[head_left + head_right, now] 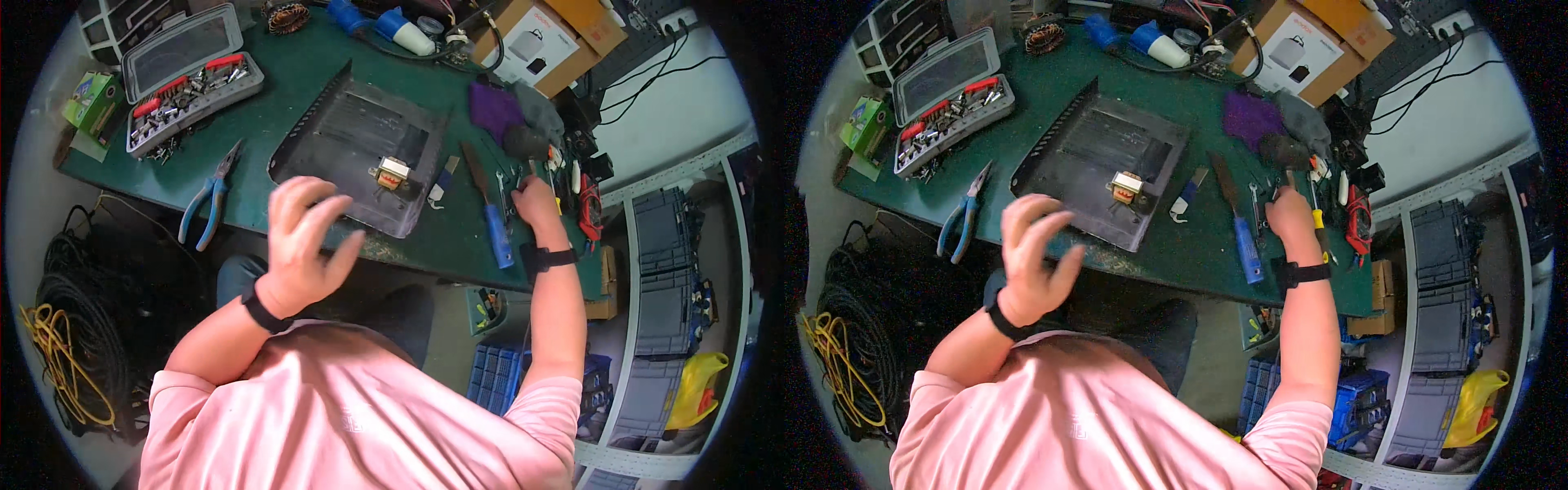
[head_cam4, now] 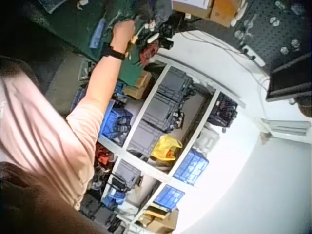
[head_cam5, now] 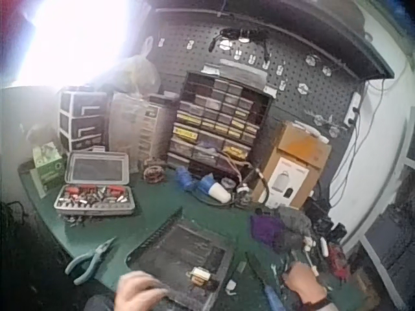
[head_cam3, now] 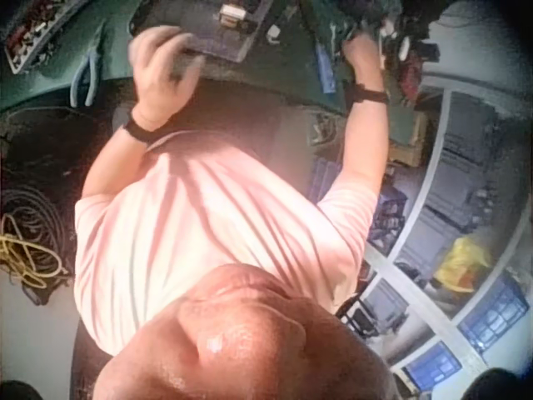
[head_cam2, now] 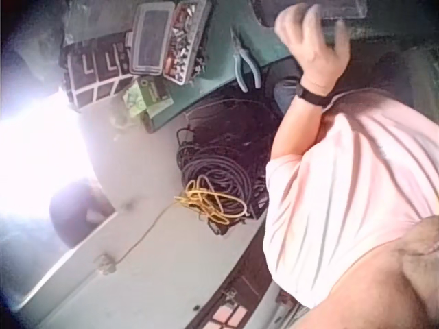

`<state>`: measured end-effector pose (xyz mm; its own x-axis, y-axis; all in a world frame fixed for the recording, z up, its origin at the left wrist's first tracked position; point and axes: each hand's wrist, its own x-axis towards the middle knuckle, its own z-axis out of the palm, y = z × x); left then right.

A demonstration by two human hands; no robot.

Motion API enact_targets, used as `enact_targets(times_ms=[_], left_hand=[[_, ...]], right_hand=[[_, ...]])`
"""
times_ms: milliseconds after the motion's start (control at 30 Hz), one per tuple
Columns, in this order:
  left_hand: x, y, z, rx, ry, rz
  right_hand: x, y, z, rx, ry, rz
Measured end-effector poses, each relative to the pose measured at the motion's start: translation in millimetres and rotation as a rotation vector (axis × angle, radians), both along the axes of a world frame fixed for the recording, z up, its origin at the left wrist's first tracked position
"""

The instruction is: The person uses a screwdriver to adjust a small component on a black plastic housing. They then use pliers to manipulate a wire or part of the component. Finally, they open a case of socket bits and select a specific bit to fit onto the component.

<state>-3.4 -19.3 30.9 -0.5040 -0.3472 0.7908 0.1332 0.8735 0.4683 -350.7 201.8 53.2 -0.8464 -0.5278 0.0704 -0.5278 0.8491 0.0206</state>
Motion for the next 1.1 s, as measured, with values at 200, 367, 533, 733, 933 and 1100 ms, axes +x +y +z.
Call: enact_targets(times_ms=[200, 367, 533, 733, 933, 1100], left_hand=[[24, -20, 28, 0.156, 0.020, 0.238], [25, -42, 16, 0.474, -0.034, 0.273], [22, -57, 1, 0.760, -0.026, 0.179], [18, -61, 1, 0.868, -0.059, 0.095], [8, -71, 7, 1.164, -0.107, -0.029], [1, -108, 1, 1.395, -0.205, -0.194]], right_hand=[[-9, -4, -4, 0.041, -0.027, -0.068], [1, -19, 3, 0.041, -0.072, -0.177], [3, -24, 3, 0.059, -0.084, -0.249], [-15, 1, -3, -0.155, -0.004, -0.052], [64, 15, 54, -1.035, -0.829, 0.064], [122, 22, 56, -1.391, -1.215, 0.171]])
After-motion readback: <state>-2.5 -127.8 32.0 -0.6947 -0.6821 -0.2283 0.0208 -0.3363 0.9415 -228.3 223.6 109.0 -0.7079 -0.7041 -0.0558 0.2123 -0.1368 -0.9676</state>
